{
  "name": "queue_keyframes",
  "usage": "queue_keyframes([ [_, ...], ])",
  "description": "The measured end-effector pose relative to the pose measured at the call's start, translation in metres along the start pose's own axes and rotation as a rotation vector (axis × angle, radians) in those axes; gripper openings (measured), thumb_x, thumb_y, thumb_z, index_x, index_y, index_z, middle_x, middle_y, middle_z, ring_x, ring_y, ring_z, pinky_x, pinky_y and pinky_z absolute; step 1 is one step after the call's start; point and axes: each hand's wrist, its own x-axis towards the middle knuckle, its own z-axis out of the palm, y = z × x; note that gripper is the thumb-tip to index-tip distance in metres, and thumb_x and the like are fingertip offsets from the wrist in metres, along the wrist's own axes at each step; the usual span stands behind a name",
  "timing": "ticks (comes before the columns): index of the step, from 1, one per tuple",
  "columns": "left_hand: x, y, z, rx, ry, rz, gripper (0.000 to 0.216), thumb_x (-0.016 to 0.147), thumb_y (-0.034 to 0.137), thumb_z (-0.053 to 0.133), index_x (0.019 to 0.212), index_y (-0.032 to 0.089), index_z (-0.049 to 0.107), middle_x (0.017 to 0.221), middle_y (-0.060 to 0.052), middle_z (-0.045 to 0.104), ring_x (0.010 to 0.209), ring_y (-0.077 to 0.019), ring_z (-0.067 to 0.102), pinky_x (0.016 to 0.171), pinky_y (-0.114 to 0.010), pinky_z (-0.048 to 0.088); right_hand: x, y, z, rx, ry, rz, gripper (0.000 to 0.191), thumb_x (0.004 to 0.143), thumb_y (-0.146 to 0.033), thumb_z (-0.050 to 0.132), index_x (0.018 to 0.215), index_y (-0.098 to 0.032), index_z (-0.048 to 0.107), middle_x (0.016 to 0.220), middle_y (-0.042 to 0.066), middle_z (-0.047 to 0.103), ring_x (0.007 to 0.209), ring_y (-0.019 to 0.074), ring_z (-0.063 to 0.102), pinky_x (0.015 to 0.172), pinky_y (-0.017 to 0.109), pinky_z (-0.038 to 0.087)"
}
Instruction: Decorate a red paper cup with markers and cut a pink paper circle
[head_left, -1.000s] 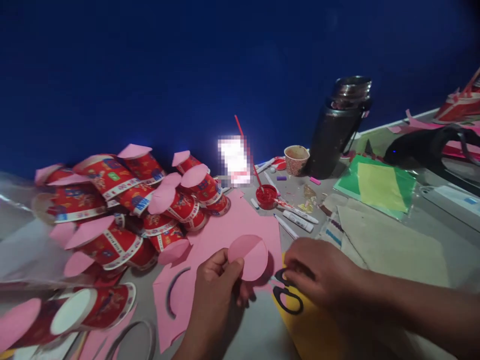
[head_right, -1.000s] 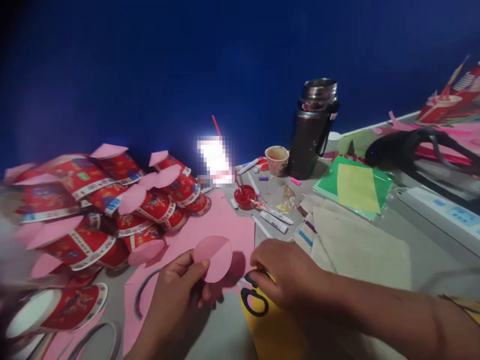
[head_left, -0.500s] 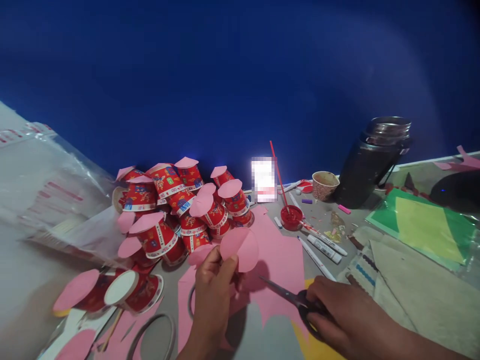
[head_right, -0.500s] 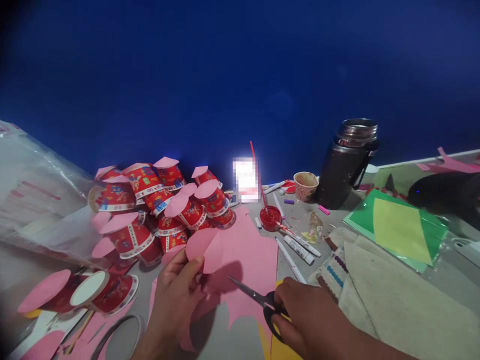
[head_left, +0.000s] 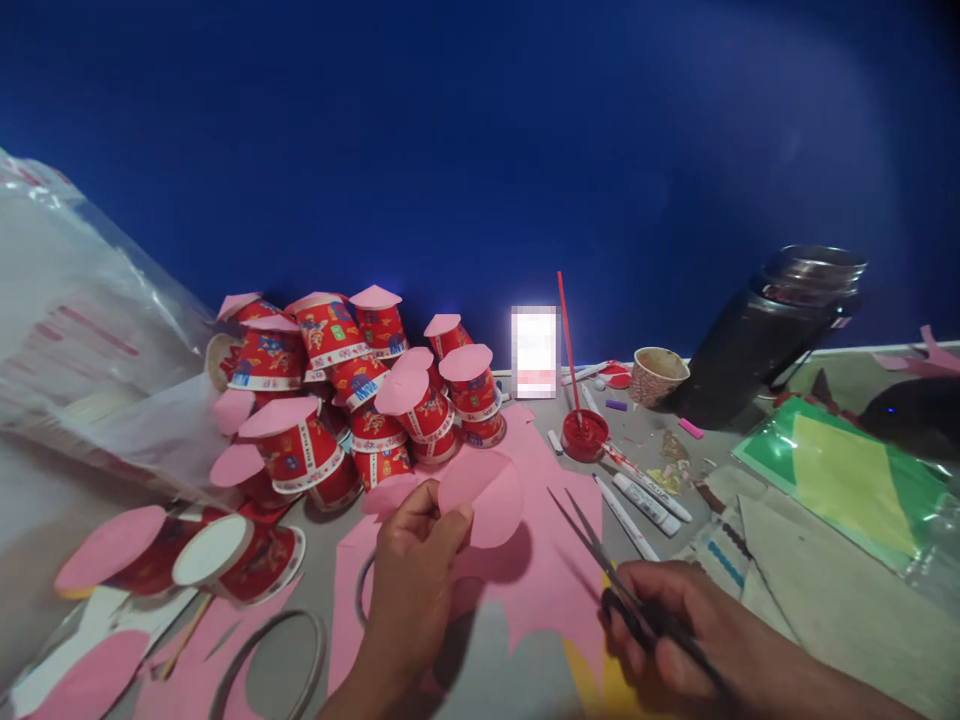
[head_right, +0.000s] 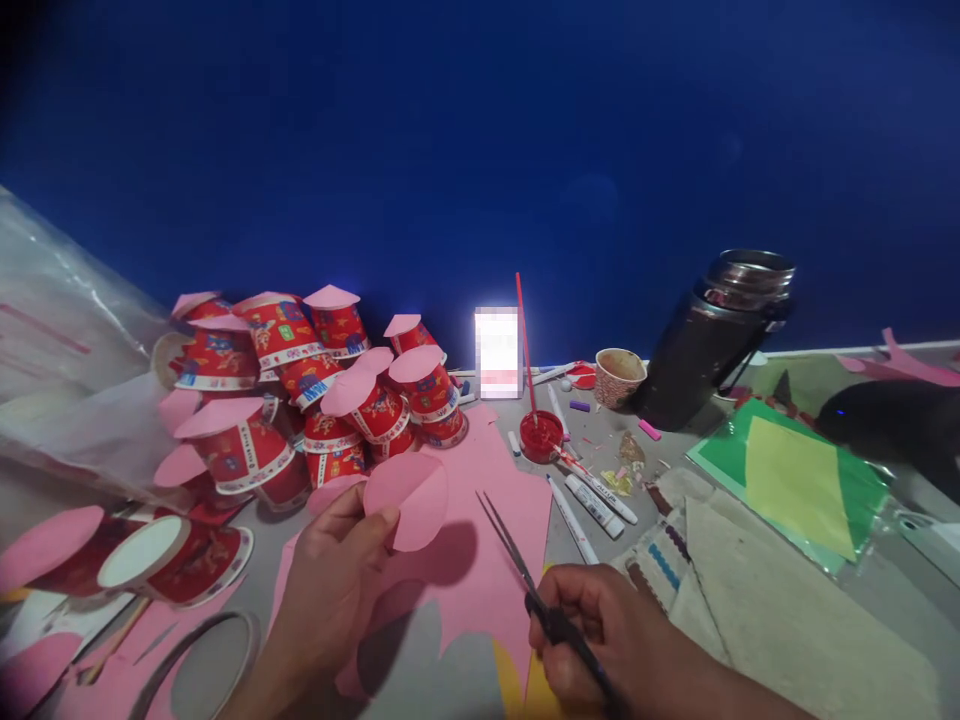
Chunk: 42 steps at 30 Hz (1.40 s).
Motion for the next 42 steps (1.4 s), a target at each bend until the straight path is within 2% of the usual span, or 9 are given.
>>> queue_keyframes([
  [4,-0.003,0.001,0.004,0.011,-0.02,0.028,0.021,0.073,0.033,0.078,0.076,0.02,0.062,0.066,0.006,0.056,0.061,-0.0107,0.048,0.056,-0.021,0.04,-0.003,-0.005,0.009,-0.159,-0.013,-0.007,0.027,0.066,-0.037,0.08,0.081,-0.018,0.068,0.073,0.002,0.067,0.068,0.0151,0.055,0.061,0.024,0.041],
  [10,-0.017,0.002,0.015,0.195,-0.073,0.012,0.028,0.071,0.036,0.075,0.069,0.021,0.052,0.061,0.008,0.045,0.056,-0.0092,0.035,0.052,-0.021,0.031,-0.005,0.006,0.012,-0.212,-0.01,0.054,0.029,0.072,-0.043,0.078,0.08,-0.02,0.064,0.062,-0.005,0.059,0.055,0.0113,0.05,0.058,0.023,0.037],
  [14,-0.022,-0.001,0.019,0.242,-0.114,0.043,0.025,0.074,0.035,0.071,0.068,0.021,0.052,0.063,0.007,0.047,0.061,-0.0104,0.039,0.057,-0.022,0.035,-0.004,0.009,0.013,-0.219,-0.005,0.031,0.026,0.074,-0.042,0.074,0.079,-0.019,0.063,0.056,-0.006,0.055,0.054,0.0111,0.049,0.057,0.023,0.033],
  [18,-0.023,-0.001,0.021,0.217,-0.135,0.033,0.024,0.074,0.035,0.071,0.069,0.021,0.053,0.064,0.006,0.049,0.062,-0.0111,0.04,0.058,-0.023,0.036,-0.004,0.009,0.015,-0.159,-0.008,0.019,0.023,0.078,-0.041,0.068,0.078,-0.018,0.065,0.059,-0.002,0.064,0.054,0.0113,0.049,0.055,0.023,0.031],
  [22,-0.024,0.0,0.021,0.215,-0.139,0.033,0.024,0.073,0.034,0.073,0.067,0.021,0.053,0.062,0.006,0.048,0.059,-0.0105,0.037,0.055,-0.023,0.034,-0.003,0.013,0.015,-0.099,0.016,0.046,0.023,0.072,-0.041,0.073,0.073,-0.019,0.065,0.056,-0.003,0.064,0.053,0.0116,0.051,0.056,0.023,0.035],
  [26,-0.024,0.0,0.02,0.18,-0.155,0.032,0.025,0.073,0.033,0.074,0.066,0.021,0.053,0.06,0.007,0.047,0.058,-0.0099,0.036,0.055,-0.023,0.033,-0.001,0.016,0.013,-0.082,0.036,0.077,0.023,0.066,-0.04,0.076,0.068,-0.018,0.067,0.056,-0.002,0.066,0.05,0.0098,0.047,0.053,0.022,0.034],
  [32,-0.022,-0.007,0.015,0.141,-0.165,0.003,0.027,0.076,0.034,0.076,0.069,0.02,0.054,0.063,0.006,0.048,0.06,-0.0098,0.037,0.056,-0.023,0.034,0.0,0.017,0.011,-0.051,0.02,0.027,0.016,0.066,-0.034,0.077,0.065,-0.018,0.074,0.063,0.001,0.074,0.05,0.0105,0.048,0.05,0.023,0.033],
  [38,-0.021,-0.01,0.013,0.049,-0.266,-0.038,0.024,0.082,0.036,0.075,0.074,0.019,0.06,0.069,0.004,0.051,0.066,-0.0111,0.043,0.063,-0.024,0.039,0.0,0.02,0.012,-0.106,0.048,0.017,0.013,0.069,-0.029,0.069,0.065,-0.019,0.075,0.059,0.0,0.073,0.05,0.0109,0.05,0.051,0.023,0.033],
  [42,-0.02,-0.012,0.012,0.091,-0.288,-0.025,0.026,0.086,0.039,0.074,0.077,0.018,0.063,0.071,0.002,0.053,0.068,-0.0125,0.045,0.065,-0.026,0.04,-0.001,0.019,0.013,-0.12,0.043,0.037,0.013,0.069,-0.031,0.069,0.064,-0.02,0.075,0.057,-0.001,0.07,0.049,0.0112,0.049,0.051,0.023,0.034],
])
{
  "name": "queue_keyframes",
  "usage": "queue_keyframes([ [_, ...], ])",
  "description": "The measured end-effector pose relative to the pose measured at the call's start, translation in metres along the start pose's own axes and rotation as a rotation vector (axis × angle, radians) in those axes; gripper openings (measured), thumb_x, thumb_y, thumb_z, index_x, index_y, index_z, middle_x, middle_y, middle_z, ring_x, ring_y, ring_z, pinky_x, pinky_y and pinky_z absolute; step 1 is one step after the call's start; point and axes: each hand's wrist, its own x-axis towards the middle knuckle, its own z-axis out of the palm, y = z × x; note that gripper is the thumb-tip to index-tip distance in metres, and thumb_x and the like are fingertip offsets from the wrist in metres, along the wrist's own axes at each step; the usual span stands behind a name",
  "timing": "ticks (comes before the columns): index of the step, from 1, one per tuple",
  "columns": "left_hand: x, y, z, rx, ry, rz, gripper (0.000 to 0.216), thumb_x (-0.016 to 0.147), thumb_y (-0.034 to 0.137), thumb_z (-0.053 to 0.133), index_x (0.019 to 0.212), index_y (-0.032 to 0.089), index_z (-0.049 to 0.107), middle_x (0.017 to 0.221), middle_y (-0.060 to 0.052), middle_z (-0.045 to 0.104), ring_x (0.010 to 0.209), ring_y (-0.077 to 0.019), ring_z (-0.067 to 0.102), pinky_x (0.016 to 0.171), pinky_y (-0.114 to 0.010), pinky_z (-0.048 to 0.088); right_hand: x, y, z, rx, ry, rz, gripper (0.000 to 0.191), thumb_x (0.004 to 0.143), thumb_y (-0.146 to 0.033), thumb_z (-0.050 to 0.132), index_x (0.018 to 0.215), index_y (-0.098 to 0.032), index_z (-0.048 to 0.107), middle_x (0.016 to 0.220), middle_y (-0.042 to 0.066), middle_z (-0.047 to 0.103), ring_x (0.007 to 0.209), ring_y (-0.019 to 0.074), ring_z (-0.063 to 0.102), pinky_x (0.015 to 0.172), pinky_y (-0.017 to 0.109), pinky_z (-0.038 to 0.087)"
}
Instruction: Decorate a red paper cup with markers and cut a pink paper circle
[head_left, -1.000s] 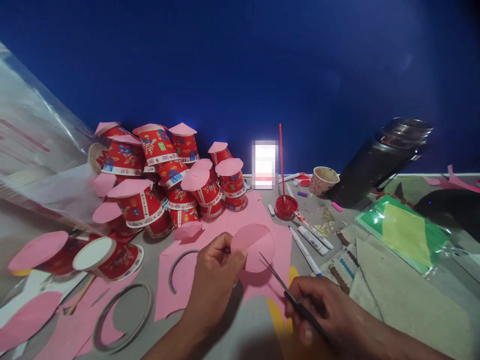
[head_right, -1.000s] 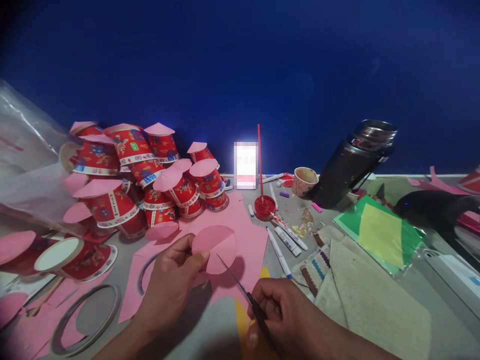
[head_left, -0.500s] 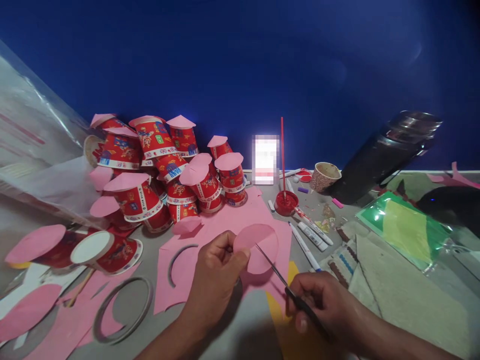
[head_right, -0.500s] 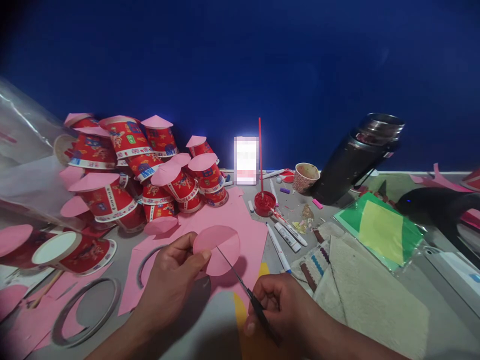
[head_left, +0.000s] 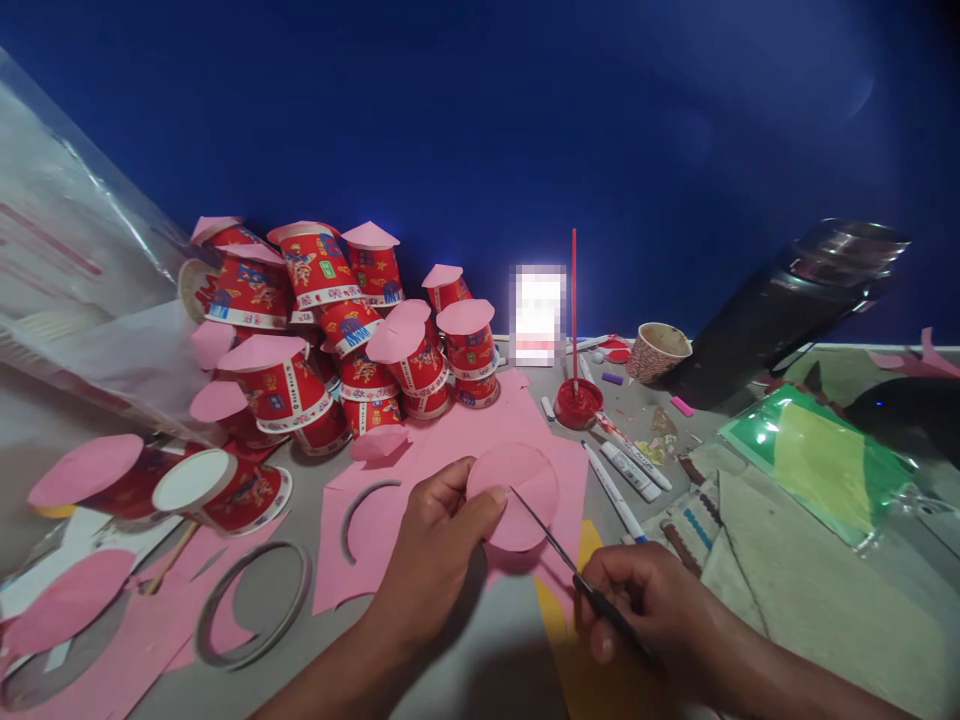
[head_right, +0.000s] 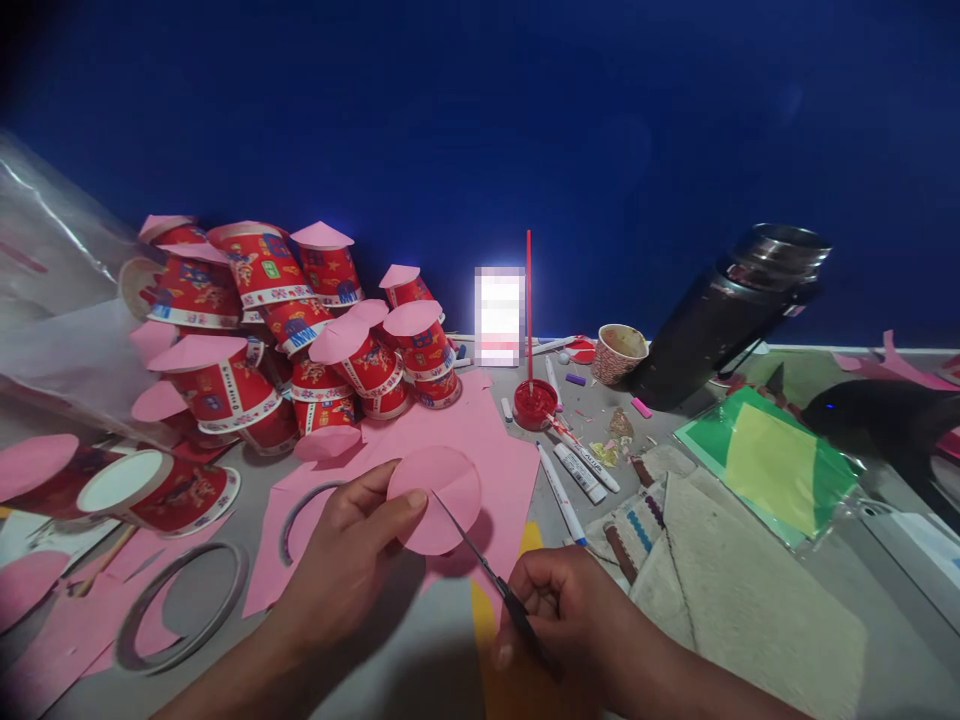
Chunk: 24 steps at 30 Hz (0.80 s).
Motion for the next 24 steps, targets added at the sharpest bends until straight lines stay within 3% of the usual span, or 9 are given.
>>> queue_keyframes([
  [14,0.0,0.009,0.004,0.024,0.02,-0.036,0.028,0.077,0.04,0.075,0.07,0.017,0.062,0.071,-0.002,0.062,0.066,-0.0134,0.047,0.062,-0.027,0.038,0.0,0.004,-0.003,-0.04,-0.009,-0.031,0.017,0.072,-0.032,0.067,0.064,-0.02,0.074,0.058,0.0,0.072,0.05,0.0119,0.051,0.05,0.023,0.035],
  [20,0.0,0.009,0.005,-0.074,-0.003,-0.056,0.023,0.076,0.036,0.08,0.078,0.013,0.074,0.072,-0.002,0.066,0.066,-0.0127,0.053,0.063,-0.026,0.043,-0.001,0.006,-0.003,-0.043,-0.001,-0.035,0.021,0.075,-0.036,0.07,0.066,-0.019,0.075,0.059,0.001,0.073,0.05,0.0115,0.051,0.051,0.023,0.035],
  [24,-0.001,0.009,0.007,-0.199,-0.088,-0.131,0.023,0.077,0.035,0.08,0.08,0.013,0.075,0.071,-0.005,0.07,0.063,-0.0178,0.062,0.063,-0.033,0.054,-0.002,0.005,-0.003,-0.045,-0.015,-0.025,0.022,0.075,-0.038,0.073,0.068,-0.018,0.077,0.06,0.001,0.072,0.051,0.0113,0.051,0.052,0.023,0.036],
])
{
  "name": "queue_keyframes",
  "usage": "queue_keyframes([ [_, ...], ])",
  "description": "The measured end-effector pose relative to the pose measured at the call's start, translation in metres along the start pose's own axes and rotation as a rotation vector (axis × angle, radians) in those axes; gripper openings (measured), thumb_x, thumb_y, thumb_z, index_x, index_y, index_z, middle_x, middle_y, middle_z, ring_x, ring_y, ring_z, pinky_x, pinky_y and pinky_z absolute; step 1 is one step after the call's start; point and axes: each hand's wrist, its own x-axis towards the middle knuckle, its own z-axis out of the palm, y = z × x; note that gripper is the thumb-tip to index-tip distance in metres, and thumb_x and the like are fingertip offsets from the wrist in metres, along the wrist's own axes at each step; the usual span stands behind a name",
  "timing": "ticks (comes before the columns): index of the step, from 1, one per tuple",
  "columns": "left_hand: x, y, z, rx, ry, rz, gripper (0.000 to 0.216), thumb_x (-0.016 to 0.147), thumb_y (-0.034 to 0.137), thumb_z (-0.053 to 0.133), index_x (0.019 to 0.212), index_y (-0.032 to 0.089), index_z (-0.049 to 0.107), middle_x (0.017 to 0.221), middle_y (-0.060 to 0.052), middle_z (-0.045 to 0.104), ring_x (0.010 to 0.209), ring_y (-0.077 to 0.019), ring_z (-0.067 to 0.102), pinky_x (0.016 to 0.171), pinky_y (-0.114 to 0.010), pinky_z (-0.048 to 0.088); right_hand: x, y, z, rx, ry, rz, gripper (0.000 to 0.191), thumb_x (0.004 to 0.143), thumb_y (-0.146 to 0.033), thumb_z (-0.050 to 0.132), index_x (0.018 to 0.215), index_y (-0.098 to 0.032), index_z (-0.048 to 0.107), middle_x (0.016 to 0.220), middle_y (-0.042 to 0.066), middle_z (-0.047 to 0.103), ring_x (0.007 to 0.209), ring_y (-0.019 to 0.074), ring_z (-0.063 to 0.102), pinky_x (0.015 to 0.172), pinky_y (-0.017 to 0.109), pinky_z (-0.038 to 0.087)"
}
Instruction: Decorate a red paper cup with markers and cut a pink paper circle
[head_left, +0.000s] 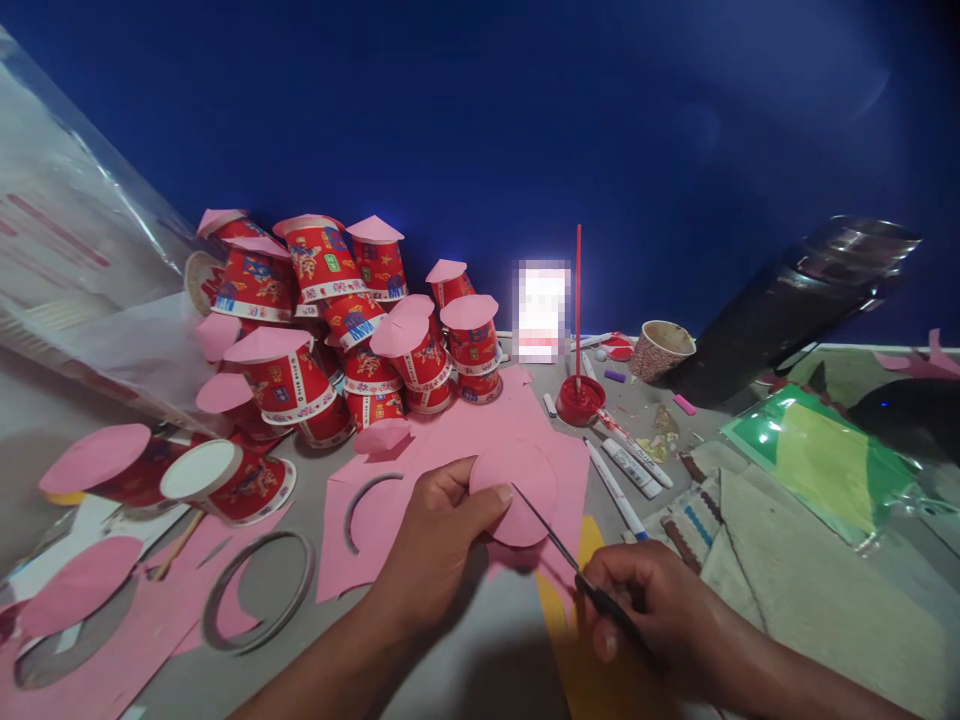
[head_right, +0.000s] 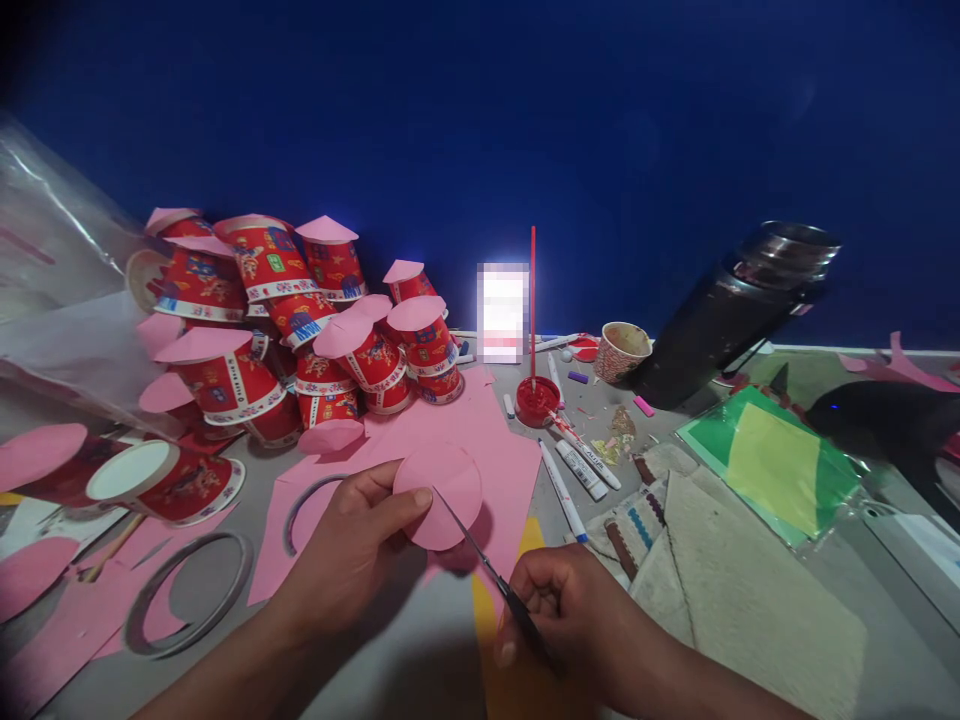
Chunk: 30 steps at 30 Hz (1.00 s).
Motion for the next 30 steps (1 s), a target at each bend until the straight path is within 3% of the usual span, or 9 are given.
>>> queue_keyframes([
  [6,-0.0007,0.0021,0.0025,-0.07,-0.031,-0.04,0.021,0.076,0.032,0.081,0.076,0.013,0.074,0.065,-0.006,0.07,0.054,-0.019,0.064,0.055,-0.033,0.057,-0.0011,0.0008,-0.0009,-0.028,-0.008,0.001,0.021,0.076,-0.036,0.071,0.068,-0.018,0.078,0.055,-0.002,0.063,0.051,0.0109,0.045,0.052,0.023,0.033],
  [16,0.0006,0.0051,0.0043,-0.028,-0.053,-0.054,0.024,0.078,0.034,0.076,0.068,0.012,0.072,0.054,-0.008,0.068,0.049,-0.0187,0.064,0.053,-0.029,0.053,0.0003,0.0003,-0.0028,-0.073,-0.03,-0.004,0.022,0.08,-0.037,0.069,0.07,-0.019,0.078,0.058,0.0,0.067,0.052,0.0123,0.051,0.053,0.024,0.037],
  [30,-0.0013,0.0081,0.0067,-0.026,-0.018,-0.079,0.027,0.073,0.037,0.08,0.07,0.012,0.071,0.057,-0.008,0.069,0.047,-0.0167,0.062,0.047,-0.026,0.049,0.0021,0.0021,0.0008,-0.054,-0.01,0.006,0.02,0.074,-0.036,0.072,0.065,-0.019,0.075,0.054,-0.002,0.061,0.052,0.0119,0.05,0.053,0.023,0.038],
])
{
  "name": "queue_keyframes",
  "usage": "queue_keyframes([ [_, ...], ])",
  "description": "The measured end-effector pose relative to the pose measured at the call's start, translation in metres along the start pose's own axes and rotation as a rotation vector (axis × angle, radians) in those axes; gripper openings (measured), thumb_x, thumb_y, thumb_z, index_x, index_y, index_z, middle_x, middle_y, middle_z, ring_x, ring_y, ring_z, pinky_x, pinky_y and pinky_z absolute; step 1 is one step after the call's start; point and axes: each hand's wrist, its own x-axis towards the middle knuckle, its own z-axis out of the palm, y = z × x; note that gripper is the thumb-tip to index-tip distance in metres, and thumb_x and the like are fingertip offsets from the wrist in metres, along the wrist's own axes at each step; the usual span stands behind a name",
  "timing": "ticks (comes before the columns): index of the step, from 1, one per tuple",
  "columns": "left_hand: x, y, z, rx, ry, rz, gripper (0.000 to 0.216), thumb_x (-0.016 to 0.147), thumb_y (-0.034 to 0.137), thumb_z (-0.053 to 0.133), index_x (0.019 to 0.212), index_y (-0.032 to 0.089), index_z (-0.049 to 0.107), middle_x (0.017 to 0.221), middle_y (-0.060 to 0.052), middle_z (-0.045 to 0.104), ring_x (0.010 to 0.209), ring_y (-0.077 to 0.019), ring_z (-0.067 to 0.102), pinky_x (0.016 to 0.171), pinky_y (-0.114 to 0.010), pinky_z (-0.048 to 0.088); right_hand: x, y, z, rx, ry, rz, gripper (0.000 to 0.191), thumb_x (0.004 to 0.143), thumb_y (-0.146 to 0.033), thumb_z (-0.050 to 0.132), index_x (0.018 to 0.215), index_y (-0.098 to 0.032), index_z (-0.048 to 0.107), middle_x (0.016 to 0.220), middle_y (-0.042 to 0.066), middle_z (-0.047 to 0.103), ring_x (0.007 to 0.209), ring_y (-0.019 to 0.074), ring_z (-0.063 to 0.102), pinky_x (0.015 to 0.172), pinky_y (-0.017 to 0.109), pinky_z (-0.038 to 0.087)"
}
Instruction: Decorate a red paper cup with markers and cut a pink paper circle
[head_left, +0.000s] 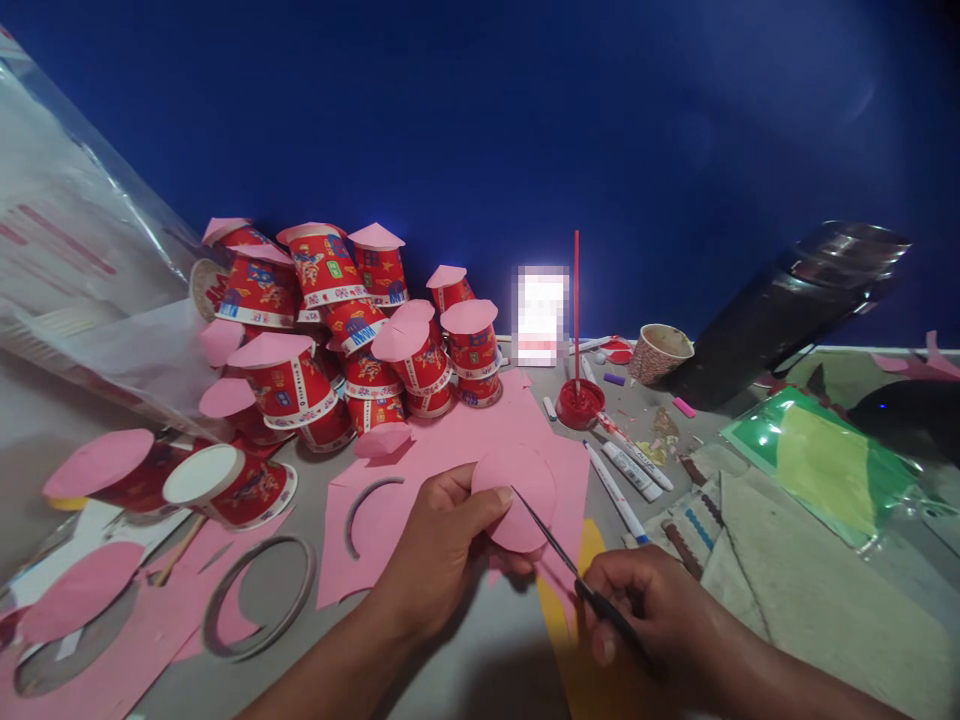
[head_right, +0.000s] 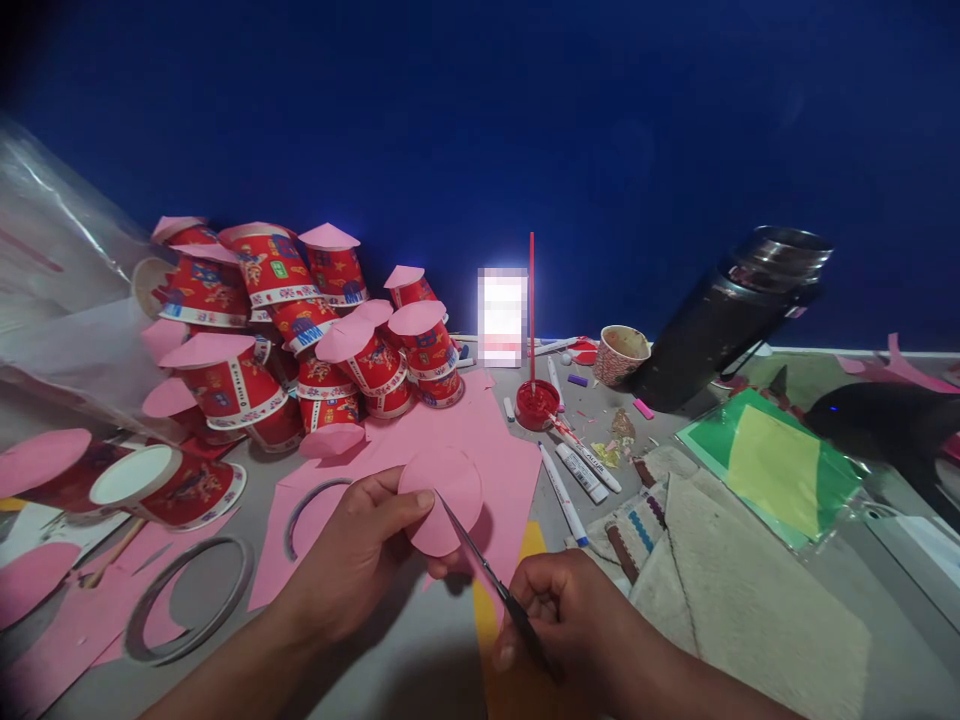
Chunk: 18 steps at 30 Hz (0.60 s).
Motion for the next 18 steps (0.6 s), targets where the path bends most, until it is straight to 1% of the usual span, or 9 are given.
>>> queue_keyframes([
  [3,0.0003,-0.0003,0.0001,0.006,-0.01,0.001,0.027,0.074,0.037,0.079,0.068,0.013,0.071,0.055,-0.008,0.068,0.047,-0.017,0.063,0.049,-0.026,0.05,-0.0004,0.0009,0.0002,-0.002,-0.007,-0.003,0.015,0.075,-0.031,0.07,0.068,-0.019,0.077,0.056,-0.001,0.065,0.052,0.012,0.051,0.053,0.023,0.038],
  [6,0.0008,-0.0019,-0.0007,-0.002,-0.023,0.007,0.027,0.076,0.037,0.078,0.066,0.013,0.071,0.053,-0.007,0.067,0.047,-0.0169,0.062,0.05,-0.027,0.05,-0.0007,0.0032,0.001,0.004,0.009,-0.011,0.016,0.076,-0.028,0.068,0.068,-0.019,0.079,0.058,0.0,0.068,0.052,0.012,0.052,0.053,0.023,0.038],
  [10,0.001,-0.0042,-0.0022,-0.035,-0.03,0.0,0.026,0.075,0.036,0.079,0.067,0.012,0.072,0.054,-0.007,0.068,0.045,-0.0167,0.062,0.047,-0.026,0.049,-0.0008,0.0053,0.0026,-0.028,0.034,-0.027,0.017,0.077,-0.029,0.069,0.066,-0.019,0.077,0.056,0.0,0.067,0.053,0.0123,0.053,0.055,0.023,0.038],
  [13,0.0012,-0.0038,-0.0019,-0.048,-0.042,-0.003,0.026,0.074,0.036,0.08,0.068,0.012,0.072,0.055,-0.008,0.069,0.044,-0.0158,0.062,0.046,-0.025,0.047,-0.0009,0.0039,0.0031,-0.036,0.048,-0.001,0.015,0.075,-0.028,0.069,0.065,-0.019,0.075,0.055,-0.001,0.065,0.052,0.0119,0.052,0.055,0.023,0.038],
  [16,0.0016,-0.0025,-0.0015,-0.07,-0.048,-0.012,0.026,0.073,0.035,0.08,0.067,0.011,0.072,0.055,-0.007,0.068,0.044,-0.0153,0.062,0.045,-0.024,0.047,-0.0009,0.0008,0.0022,-0.035,0.03,0.004,0.016,0.075,-0.029,0.069,0.065,-0.019,0.075,0.055,-0.001,0.065,0.052,0.012,0.051,0.055,0.023,0.038],
  [18,0.0018,-0.0024,-0.0022,-0.092,-0.063,-0.032,0.027,0.072,0.035,0.08,0.065,0.011,0.07,0.053,-0.007,0.067,0.043,-0.0151,0.062,0.044,-0.024,0.047,-0.0007,-0.0008,0.0015,-0.025,-0.001,-0.01,0.017,0.076,-0.031,0.069,0.066,-0.018,0.074,0.057,0.0,0.068,0.053,0.0125,0.053,0.054,0.023,0.038],
])
